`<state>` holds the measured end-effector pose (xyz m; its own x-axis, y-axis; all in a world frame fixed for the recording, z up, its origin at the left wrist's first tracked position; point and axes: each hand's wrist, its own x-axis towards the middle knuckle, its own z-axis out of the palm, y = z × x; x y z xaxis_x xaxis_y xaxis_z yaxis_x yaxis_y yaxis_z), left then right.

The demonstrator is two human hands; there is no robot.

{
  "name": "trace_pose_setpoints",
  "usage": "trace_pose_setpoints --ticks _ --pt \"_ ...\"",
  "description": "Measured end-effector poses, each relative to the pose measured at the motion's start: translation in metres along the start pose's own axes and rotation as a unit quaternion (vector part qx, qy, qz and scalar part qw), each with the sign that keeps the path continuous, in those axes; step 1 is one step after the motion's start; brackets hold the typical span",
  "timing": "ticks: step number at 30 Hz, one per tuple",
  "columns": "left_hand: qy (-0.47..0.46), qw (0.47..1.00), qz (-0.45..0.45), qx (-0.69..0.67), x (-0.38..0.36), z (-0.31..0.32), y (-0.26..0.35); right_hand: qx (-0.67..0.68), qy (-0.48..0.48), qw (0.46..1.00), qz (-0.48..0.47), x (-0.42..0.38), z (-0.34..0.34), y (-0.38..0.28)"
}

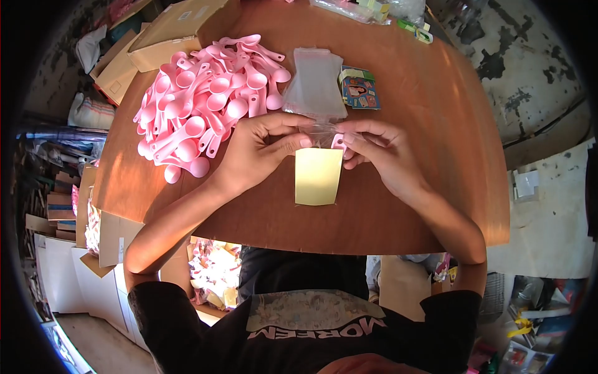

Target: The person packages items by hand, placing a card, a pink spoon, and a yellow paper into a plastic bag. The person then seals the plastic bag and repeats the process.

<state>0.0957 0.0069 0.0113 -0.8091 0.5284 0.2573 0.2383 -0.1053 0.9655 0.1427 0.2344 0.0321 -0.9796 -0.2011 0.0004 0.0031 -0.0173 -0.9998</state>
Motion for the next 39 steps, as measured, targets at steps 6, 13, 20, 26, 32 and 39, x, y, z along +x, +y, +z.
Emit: trace_pose_setpoints --ticks 6,13,20,26,32,39 --pt "-0.025 0.998 0.025 0.06 -0.003 -0.005 0.003 -0.035 -0.039 0.996 -0.067 0.007 -0.008 0.008" --pt "-0.037 0.996 0.034 0.078 -0.006 -0.011 -0.003 -0.114 -0.132 0.971 -0.161 0.015 -0.016 0.005" --pt "-0.04 0.997 0.031 0.066 -0.007 -0.014 -0.007 -0.23 -0.144 0.935 -0.227 0.017 -0.018 0.004" --pt "-0.045 0.999 0.001 -0.001 -0.007 -0.017 -0.008 -0.264 -0.146 0.929 -0.216 0.01 -0.014 -0.003" --pt "-0.055 0.998 -0.035 0.014 -0.006 -0.011 -0.005 -0.145 -0.109 0.964 -0.195 0.006 0.0 0.011" --pt "-0.112 0.99 -0.085 0.003 -0.02 -0.005 0.017 -0.115 -0.086 0.977 -0.156 -0.009 0.016 0.013"
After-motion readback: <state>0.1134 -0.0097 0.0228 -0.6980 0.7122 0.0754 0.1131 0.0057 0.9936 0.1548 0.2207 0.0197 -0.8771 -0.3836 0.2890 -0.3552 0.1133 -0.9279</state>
